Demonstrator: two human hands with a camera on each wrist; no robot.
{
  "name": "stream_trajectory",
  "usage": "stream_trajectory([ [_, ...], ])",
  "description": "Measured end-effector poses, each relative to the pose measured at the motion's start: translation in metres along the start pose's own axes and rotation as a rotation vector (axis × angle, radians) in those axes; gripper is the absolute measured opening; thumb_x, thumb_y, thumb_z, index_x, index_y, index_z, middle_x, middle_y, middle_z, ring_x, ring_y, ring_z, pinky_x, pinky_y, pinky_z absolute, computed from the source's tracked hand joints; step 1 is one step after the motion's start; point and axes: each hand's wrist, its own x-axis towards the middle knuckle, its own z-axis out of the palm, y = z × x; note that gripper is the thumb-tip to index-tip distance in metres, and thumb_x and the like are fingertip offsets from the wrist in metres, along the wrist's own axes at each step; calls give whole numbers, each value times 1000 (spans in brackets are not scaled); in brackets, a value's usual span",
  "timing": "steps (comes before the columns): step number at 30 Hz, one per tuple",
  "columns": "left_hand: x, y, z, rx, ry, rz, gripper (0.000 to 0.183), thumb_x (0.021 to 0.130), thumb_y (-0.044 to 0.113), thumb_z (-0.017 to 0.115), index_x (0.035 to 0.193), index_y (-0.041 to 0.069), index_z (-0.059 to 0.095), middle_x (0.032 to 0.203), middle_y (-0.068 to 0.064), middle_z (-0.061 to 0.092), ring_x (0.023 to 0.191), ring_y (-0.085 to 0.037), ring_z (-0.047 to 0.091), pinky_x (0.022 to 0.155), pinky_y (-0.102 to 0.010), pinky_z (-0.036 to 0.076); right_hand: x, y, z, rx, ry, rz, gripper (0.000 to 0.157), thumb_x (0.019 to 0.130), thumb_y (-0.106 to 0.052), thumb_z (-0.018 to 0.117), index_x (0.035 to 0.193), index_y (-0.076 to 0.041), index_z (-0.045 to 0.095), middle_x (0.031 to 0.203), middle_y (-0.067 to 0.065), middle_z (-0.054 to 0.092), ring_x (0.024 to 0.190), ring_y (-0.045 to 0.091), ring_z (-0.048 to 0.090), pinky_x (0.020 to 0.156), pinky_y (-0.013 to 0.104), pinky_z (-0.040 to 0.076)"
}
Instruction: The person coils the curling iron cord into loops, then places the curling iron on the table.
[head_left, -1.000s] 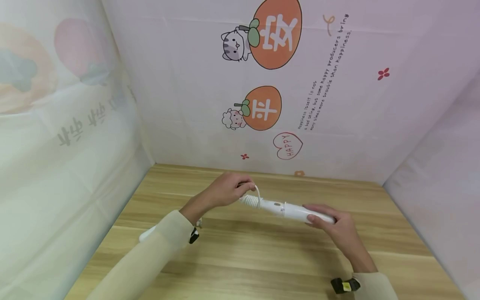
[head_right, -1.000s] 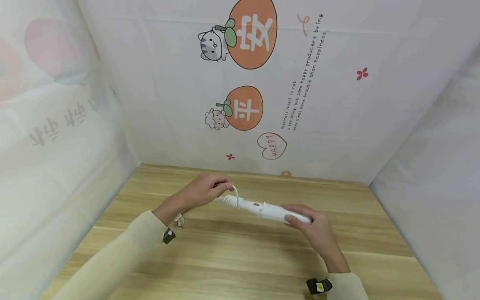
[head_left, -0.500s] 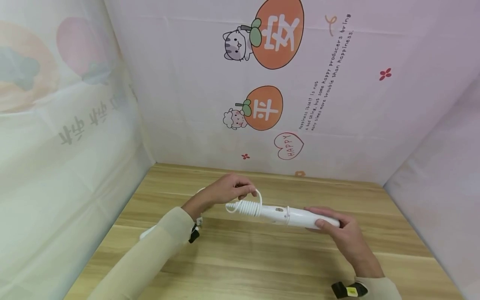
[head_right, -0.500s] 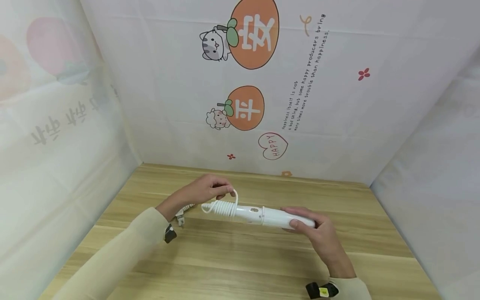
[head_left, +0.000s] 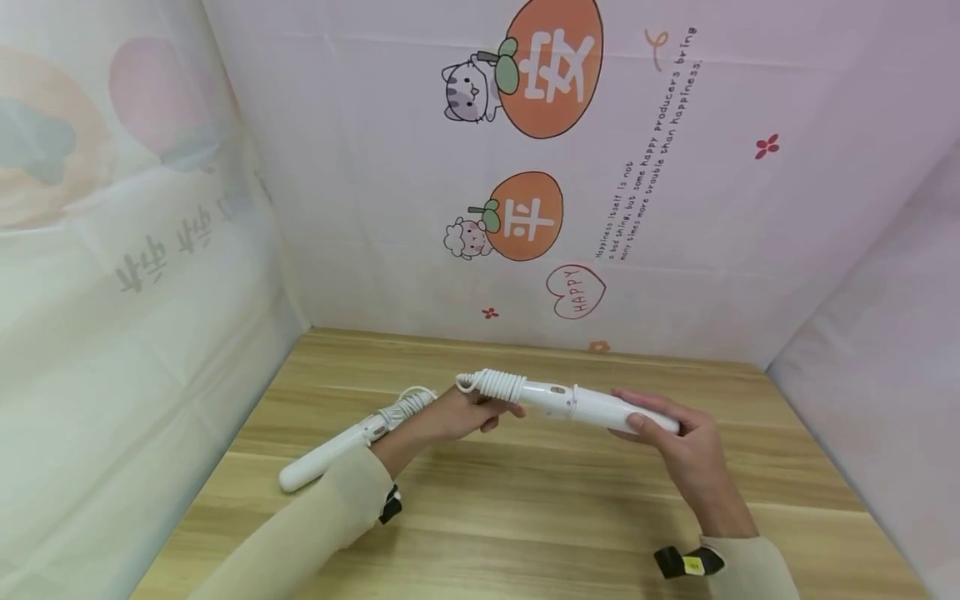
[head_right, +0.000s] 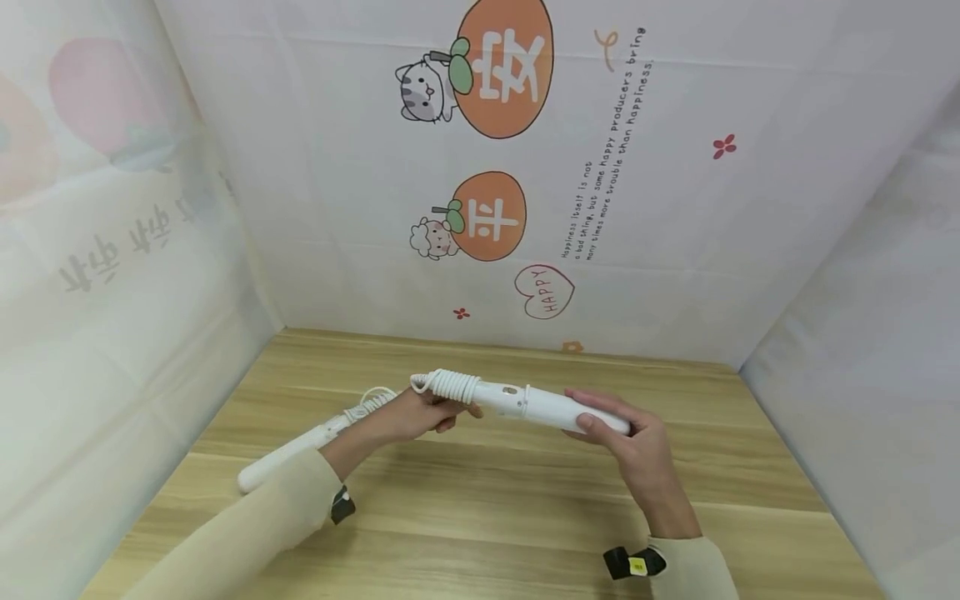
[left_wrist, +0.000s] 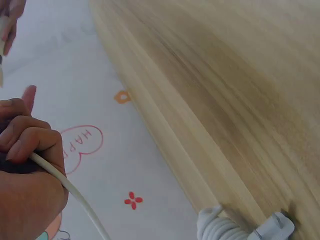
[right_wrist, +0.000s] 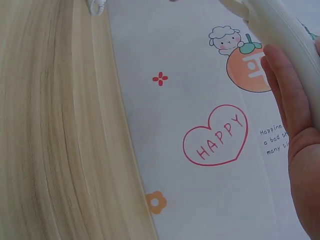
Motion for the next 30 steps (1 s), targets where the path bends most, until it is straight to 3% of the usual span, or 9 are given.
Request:
stream_trajectory([
  [3,-5,6,4,87,18,14,32,118,25,51,127,8,76,81,8,66,61,-8,43,54,-23,33,4,4,2,-5,21,-8,32,100,18,63,132,23,62,133,0,79,125,15,73,89,41,64],
  [8,-11,19,7,255,85,39,36,118,28,48,117,13,81,61,7,50,54,-5,39,59,-23,38,4,7,2,-39,40,-8,34,99,16,67,133,22,62,135,-3,77,126,13,71,90,39,63],
  [16,-17,36,6,412,134,23,38,117,25,48,115,12,83,57,9,39,51,-6,29,58,-25,34,5,8,8,-137,71,-71,32,96,19,70,128,19,68,133,-3,77,120,10,74,88,32,63],
  [23,-17,44,6,476,185,60,30,115,28,57,107,14,82,71,11,56,58,-5,38,62,-24,38,3,14,4,-271,131,-6,31,97,12,74,127,15,71,129,-14,77,111,3,75,84,27,64],
  [27,-14,49,0,525,171,114,28,115,28,58,110,14,81,71,7,52,60,-5,37,61,-24,35,-3,20,-1,-236,69,70,32,98,8,74,129,16,70,128,-14,77,107,7,78,84,31,64],
  [30,-12,51,-9,611,164,171,26,114,26,59,109,14,81,78,7,67,62,-3,39,63,-23,36,-7,22,-4,-241,3,89,31,99,6,75,129,14,71,127,-13,79,107,8,78,84,33,65],
])
